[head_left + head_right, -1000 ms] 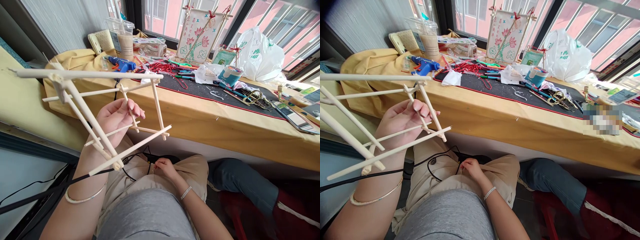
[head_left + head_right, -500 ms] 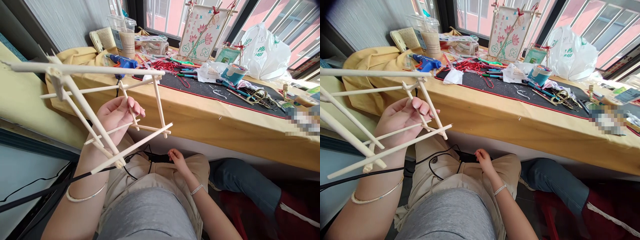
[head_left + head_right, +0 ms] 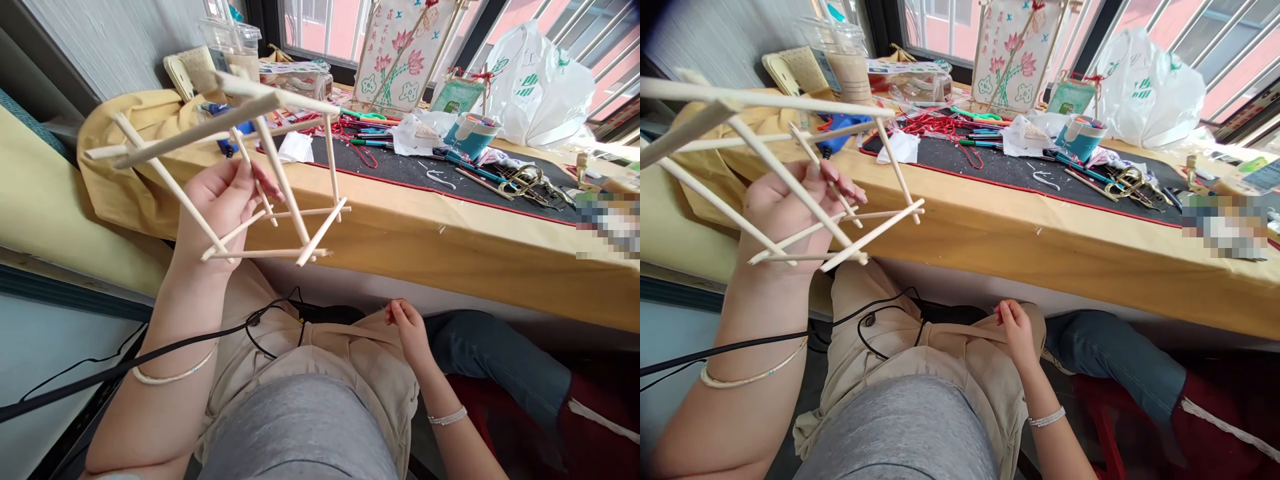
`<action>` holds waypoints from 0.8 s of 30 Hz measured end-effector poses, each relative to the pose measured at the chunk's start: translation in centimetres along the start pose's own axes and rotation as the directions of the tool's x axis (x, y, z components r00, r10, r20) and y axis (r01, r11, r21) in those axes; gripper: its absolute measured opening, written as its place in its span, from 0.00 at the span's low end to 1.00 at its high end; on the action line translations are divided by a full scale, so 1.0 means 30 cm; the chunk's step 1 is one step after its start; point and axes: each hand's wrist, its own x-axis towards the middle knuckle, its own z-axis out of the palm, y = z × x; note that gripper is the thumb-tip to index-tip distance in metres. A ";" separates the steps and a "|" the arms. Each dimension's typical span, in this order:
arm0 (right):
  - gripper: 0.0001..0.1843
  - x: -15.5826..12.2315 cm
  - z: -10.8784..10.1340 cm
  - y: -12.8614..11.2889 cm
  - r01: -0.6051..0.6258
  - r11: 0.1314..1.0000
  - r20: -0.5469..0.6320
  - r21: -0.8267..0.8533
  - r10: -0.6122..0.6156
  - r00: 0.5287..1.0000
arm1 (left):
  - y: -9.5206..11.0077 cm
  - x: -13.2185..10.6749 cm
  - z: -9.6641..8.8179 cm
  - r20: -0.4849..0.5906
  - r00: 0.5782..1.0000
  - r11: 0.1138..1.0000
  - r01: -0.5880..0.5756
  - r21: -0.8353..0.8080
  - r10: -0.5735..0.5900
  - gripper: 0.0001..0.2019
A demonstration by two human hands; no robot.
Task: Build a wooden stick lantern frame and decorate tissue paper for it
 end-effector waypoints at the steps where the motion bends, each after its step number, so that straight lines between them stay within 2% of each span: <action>1: 0.19 -0.013 -0.016 -0.011 0.009 1.000 -0.020 0.008 -0.009 1.000 | -0.002 0.012 0.011 -0.006 0.999 0.998 -0.046 0.034 0.047 0.13; 6: 0.20 -0.059 -0.060 -0.054 0.033 0.999 -0.102 0.043 -0.029 0.994 | -0.040 0.091 0.077 -0.030 0.983 0.968 -0.175 0.181 0.183 0.12; 10: 0.18 -0.056 -0.081 -0.064 0.055 0.996 -0.184 0.072 -0.041 0.982 | -0.131 0.168 0.109 -0.110 0.957 0.920 -0.219 0.325 0.267 0.09; 15: 0.15 -0.027 -0.117 -0.051 0.125 0.978 -0.368 0.169 -0.055 0.928 | -0.230 0.212 0.141 -0.100 0.863 0.764 -0.378 0.523 0.495 0.07; 21: 0.13 -0.010 -0.152 -0.062 0.191 0.947 -0.488 0.257 -0.043 0.872 | -0.231 0.216 0.184 -0.104 0.806 0.698 -0.432 0.571 0.583 0.12; 24: 0.13 -0.005 -0.187 -0.072 0.230 0.939 -0.553 0.255 -0.053 0.832 | -0.221 0.221 0.193 -0.024 0.778 0.611 -0.474 0.634 0.628 0.16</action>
